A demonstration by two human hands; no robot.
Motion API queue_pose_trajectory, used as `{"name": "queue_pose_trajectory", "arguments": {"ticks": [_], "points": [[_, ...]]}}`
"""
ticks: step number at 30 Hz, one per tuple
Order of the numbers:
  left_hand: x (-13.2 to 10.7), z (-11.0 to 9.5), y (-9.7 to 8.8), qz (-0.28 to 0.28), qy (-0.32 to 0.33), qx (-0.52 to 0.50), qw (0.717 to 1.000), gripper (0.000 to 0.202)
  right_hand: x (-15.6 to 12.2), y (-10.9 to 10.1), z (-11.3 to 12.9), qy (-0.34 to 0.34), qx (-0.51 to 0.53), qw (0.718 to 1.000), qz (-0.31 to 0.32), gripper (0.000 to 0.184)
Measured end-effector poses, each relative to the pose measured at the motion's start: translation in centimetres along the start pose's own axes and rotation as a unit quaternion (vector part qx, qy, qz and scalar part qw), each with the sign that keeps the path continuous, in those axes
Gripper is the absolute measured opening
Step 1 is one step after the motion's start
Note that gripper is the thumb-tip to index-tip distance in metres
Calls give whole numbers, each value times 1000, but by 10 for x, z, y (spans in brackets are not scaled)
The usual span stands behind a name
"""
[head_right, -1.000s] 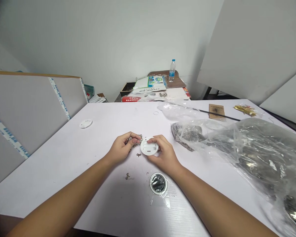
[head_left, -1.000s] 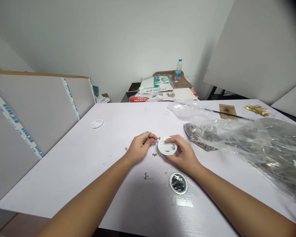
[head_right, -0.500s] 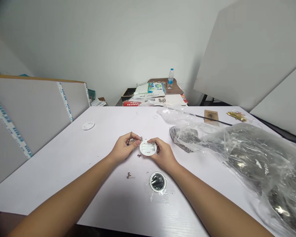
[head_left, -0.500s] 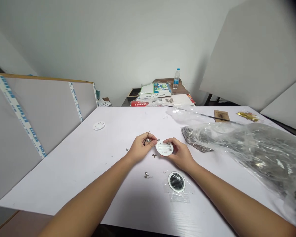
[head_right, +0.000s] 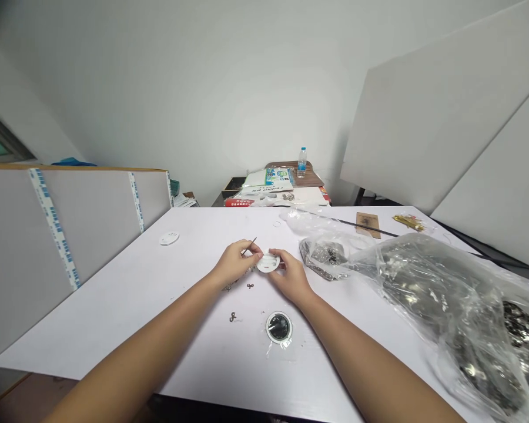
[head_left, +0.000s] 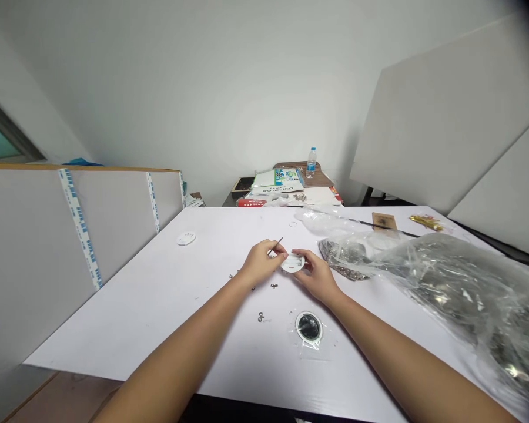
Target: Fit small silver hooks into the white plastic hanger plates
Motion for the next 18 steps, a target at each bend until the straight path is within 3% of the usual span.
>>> {"name": "queue_pose_trajectory", "arguments": {"ticks": [3,6,10,14,18], "points": [[-2,9,3,-26,-31,-7,999,19,0,-1,0,1,-9,1000,-10,39],[-7,16,4,-43,-21,21,999,20,1,-1,1,-1,-13,1000,-18,37],[-11,17,1,-29,0,48,998,19,1,-3,7,-18,-29,999,-24,34],[-12,20,-2,-13,-23,50,998,18,-1,-3,13,-44,-52,998,-9,31],[-12,25,0,1,-60,-14,998,19,-4,-2,15,-72,-64,995,11,31]]}}
Point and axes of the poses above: each hand's wrist, its own x-axis towards the middle knuckle, its own y-axis out of the palm, z = x × y, the point moved 5 cm from there along x, towards the middle knuckle, and after that the axes turned 8 degrees about -z, right-handed, at the moved point
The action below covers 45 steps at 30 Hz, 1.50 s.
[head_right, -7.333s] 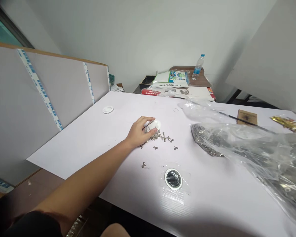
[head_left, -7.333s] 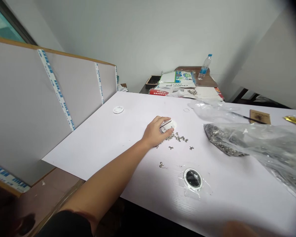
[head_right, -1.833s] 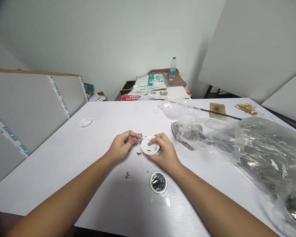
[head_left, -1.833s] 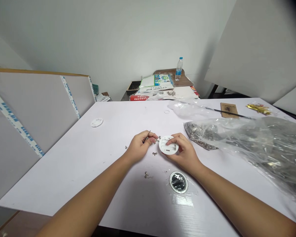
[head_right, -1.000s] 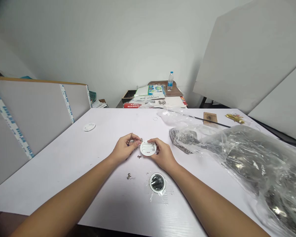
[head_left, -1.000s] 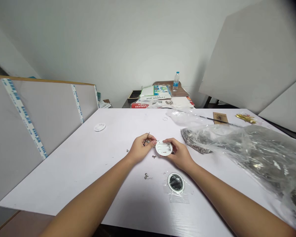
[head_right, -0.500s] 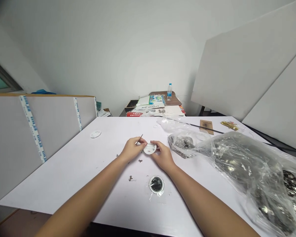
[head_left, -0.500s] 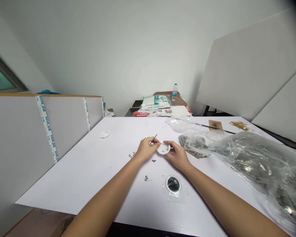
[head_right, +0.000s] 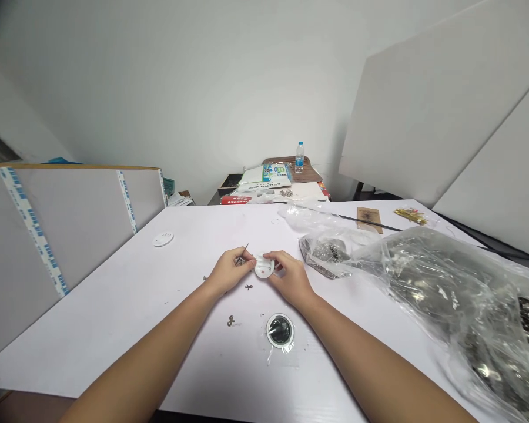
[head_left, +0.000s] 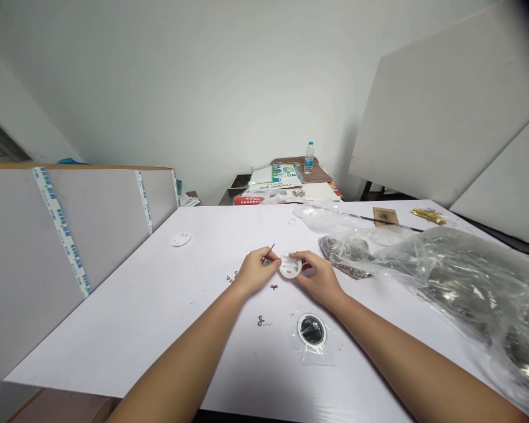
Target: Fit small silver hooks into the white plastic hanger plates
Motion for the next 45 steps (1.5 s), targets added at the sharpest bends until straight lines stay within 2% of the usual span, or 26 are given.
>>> {"name": "queue_pose_trajectory", "arguments": {"ticks": [7,16,21,28,34,45], "points": [[1,3,2,9,-25,-54,998,22,-1,-1,3,-38,-18,999,12,34],[0,12,5,16,-104,-126,986,31,-2,1,7,-79,-23,997,10,30],[1,11,7,1,-67,-99,993,28,-3,0,8,-81,-17,997,7,33],[2,8,6,-13,-9,-60,998,26,-2,-1,14,-74,4,997,8,27],[0,7,10,21,-20,-84,996,25,-2,-3,19,-78,15,997,13,22],[1,4,8,53,-10,-114,992,29,-1,-6,17,-69,13,998,0,30]]}}
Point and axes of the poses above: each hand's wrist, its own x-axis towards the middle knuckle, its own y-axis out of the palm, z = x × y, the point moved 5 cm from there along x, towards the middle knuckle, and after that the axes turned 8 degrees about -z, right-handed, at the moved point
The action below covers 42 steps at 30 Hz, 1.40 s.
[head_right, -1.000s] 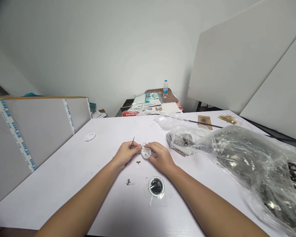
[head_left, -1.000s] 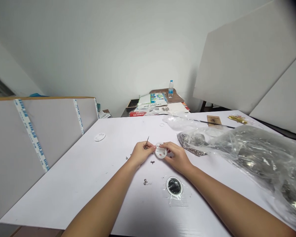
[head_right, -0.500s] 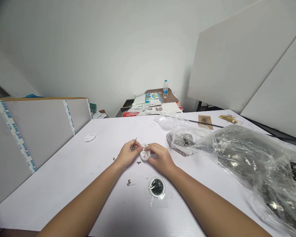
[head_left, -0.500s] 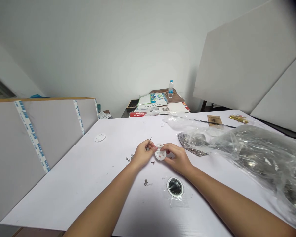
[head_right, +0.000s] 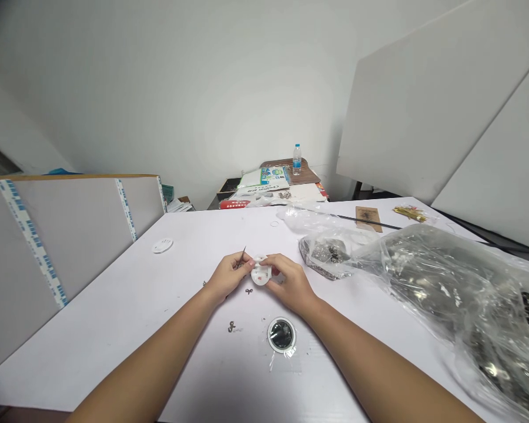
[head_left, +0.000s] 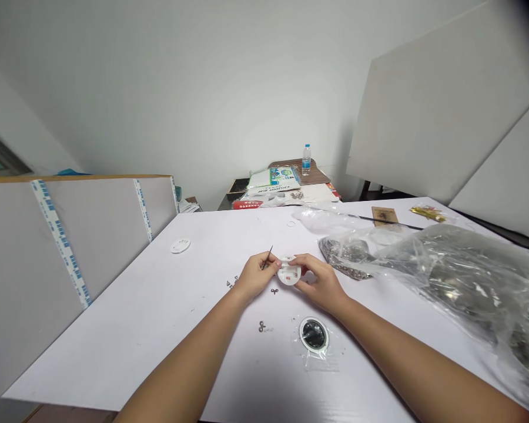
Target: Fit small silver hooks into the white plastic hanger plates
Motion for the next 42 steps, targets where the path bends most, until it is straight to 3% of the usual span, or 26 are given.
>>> {"name": "queue_pose_trajectory", "arguments": {"ticks": [5,12,15,20,29,42], "points": [[-1,2,1,-14,16,53,998,31,-2,1,-2,29,2,1000,11,44],[-8,-13,-9,3,61,193,979,28,-2,0,-3,32,-35,997,59,54],[-8,-20,-15,29,110,250,962,24,-2,-1,-4,24,-48,994,97,60],[-11,-26,-12,127,193,292,928,24,-4,0,-7,-5,-51,987,154,69],[-12,-15,-9,128,202,388,890,30,-5,4,-10,0,-30,983,180,66],[-12,-15,-11,127,202,395,887,30,-2,3,-9,4,-26,984,176,61]]}}
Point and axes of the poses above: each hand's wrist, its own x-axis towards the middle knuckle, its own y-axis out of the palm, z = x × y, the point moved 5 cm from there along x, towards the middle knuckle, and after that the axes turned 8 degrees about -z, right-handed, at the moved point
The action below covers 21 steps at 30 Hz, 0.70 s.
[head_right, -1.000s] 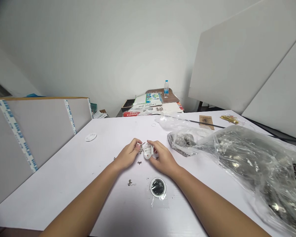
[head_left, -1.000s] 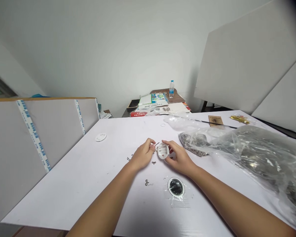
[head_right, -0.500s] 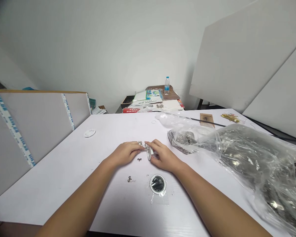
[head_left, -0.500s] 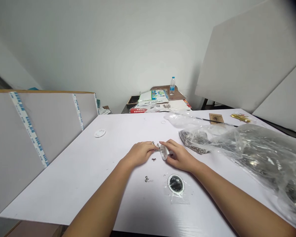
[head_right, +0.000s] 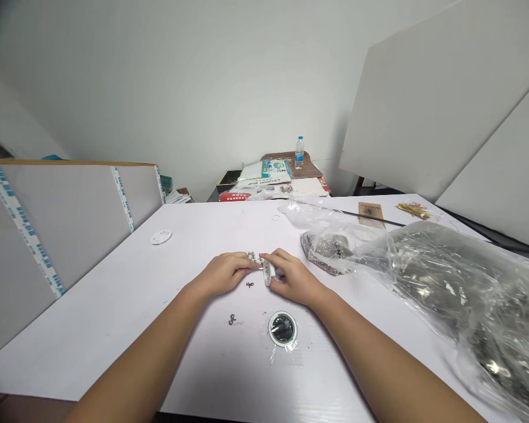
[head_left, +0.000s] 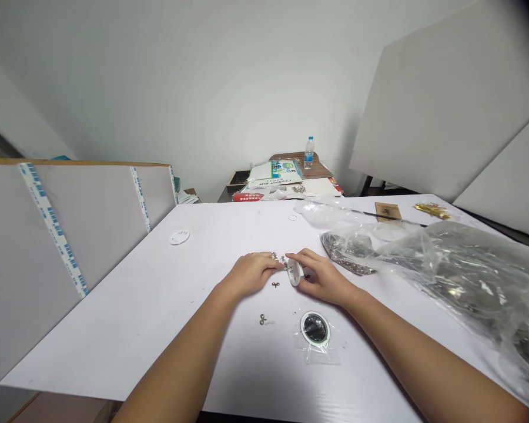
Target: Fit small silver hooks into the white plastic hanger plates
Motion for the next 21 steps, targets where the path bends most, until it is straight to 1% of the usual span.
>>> {"name": "queue_pose_trajectory", "arguments": {"ticks": [6,10,17,21], "points": [[1,-1,0,-5,-12,-9,1000,30,2,-1,2,4,8,1000,2,58],[1,-1,1,2,-8,-12,1000,31,2,0,4,3,7,1000,4,57],[1,0,0,8,-8,-7,1000,31,3,1,4,-9,7,1000,3,60],[1,0,-1,14,-4,-8,1000,31,1,2,2,-3,11,1000,3,60]]}}
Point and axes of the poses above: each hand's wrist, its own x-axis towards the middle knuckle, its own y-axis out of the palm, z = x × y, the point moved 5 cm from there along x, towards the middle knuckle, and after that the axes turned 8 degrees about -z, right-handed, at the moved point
